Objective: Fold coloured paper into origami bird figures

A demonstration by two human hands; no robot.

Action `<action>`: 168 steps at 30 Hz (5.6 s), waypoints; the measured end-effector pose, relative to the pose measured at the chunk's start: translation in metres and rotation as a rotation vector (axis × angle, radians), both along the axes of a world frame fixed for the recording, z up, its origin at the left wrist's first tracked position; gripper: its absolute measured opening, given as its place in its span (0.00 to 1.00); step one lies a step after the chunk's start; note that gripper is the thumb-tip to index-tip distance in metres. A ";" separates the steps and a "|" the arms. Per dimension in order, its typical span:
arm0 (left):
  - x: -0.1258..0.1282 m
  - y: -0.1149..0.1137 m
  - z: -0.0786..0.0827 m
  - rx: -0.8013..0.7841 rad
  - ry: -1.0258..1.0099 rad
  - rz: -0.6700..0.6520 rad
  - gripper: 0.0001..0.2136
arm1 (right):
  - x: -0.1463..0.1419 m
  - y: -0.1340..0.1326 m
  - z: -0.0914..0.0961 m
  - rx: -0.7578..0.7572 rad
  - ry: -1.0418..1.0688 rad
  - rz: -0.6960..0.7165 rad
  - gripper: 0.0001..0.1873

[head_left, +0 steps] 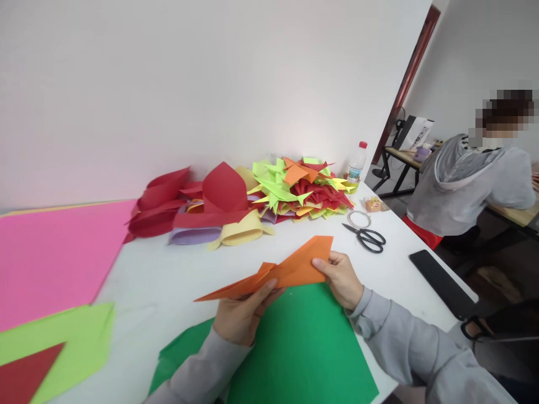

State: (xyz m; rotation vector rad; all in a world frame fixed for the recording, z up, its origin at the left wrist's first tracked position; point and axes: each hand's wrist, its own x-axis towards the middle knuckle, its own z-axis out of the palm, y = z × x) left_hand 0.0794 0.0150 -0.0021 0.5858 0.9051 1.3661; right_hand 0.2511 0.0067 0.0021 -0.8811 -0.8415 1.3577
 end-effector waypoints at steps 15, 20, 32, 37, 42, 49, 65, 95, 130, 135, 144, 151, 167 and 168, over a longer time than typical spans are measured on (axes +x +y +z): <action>0.003 -0.009 0.001 -0.002 0.083 -0.056 0.21 | 0.005 -0.001 0.013 -0.038 0.016 -0.113 0.12; 0.002 -0.008 0.000 -0.002 0.098 -0.075 0.20 | 0.005 0.000 0.012 -0.055 0.035 -0.114 0.14; 0.005 -0.005 0.003 -0.080 0.036 -0.062 0.23 | 0.003 -0.004 0.012 -0.066 -0.042 -0.082 0.14; -0.001 0.000 -0.002 -0.091 -0.008 -0.117 0.26 | 0.004 -0.004 0.011 -0.087 -0.031 -0.094 0.14; -0.003 0.001 -0.003 -0.067 -0.057 -0.134 0.24 | 0.004 -0.004 0.010 -0.104 -0.012 -0.085 0.14; 0.000 -0.004 0.007 -0.033 -0.058 -0.118 0.22 | 0.003 -0.002 0.009 -0.095 0.013 -0.081 0.14; 0.010 -0.007 -0.010 0.043 0.082 0.014 0.27 | -0.004 -0.003 0.014 -0.174 0.090 -0.077 0.16; -0.001 -0.012 0.005 0.340 0.601 -0.377 0.09 | -0.007 -0.038 0.038 0.762 -1.377 0.039 0.07; -0.009 -0.002 0.008 0.183 0.338 -0.455 0.19 | 0.004 -0.020 0.034 -0.168 -0.497 0.467 0.22; -0.011 0.000 0.004 0.154 0.318 -0.401 0.21 | 0.001 -0.019 0.028 -0.215 -0.425 0.514 0.21; -0.014 0.009 0.001 0.170 0.400 -0.291 0.27 | -0.002 -0.020 0.021 -0.291 -0.352 0.554 0.21; -0.014 0.006 0.013 0.086 0.283 -0.314 0.28 | -0.004 -0.020 0.021 -0.278 -0.340 0.536 0.21; -0.017 0.009 0.005 0.160 0.292 -0.480 0.27 | -0.001 -0.019 0.019 -0.230 -0.337 0.491 0.19; -0.017 0.009 0.004 0.168 0.275 -0.482 0.27 | -0.001 -0.019 0.019 -0.232 -0.332 0.494 0.19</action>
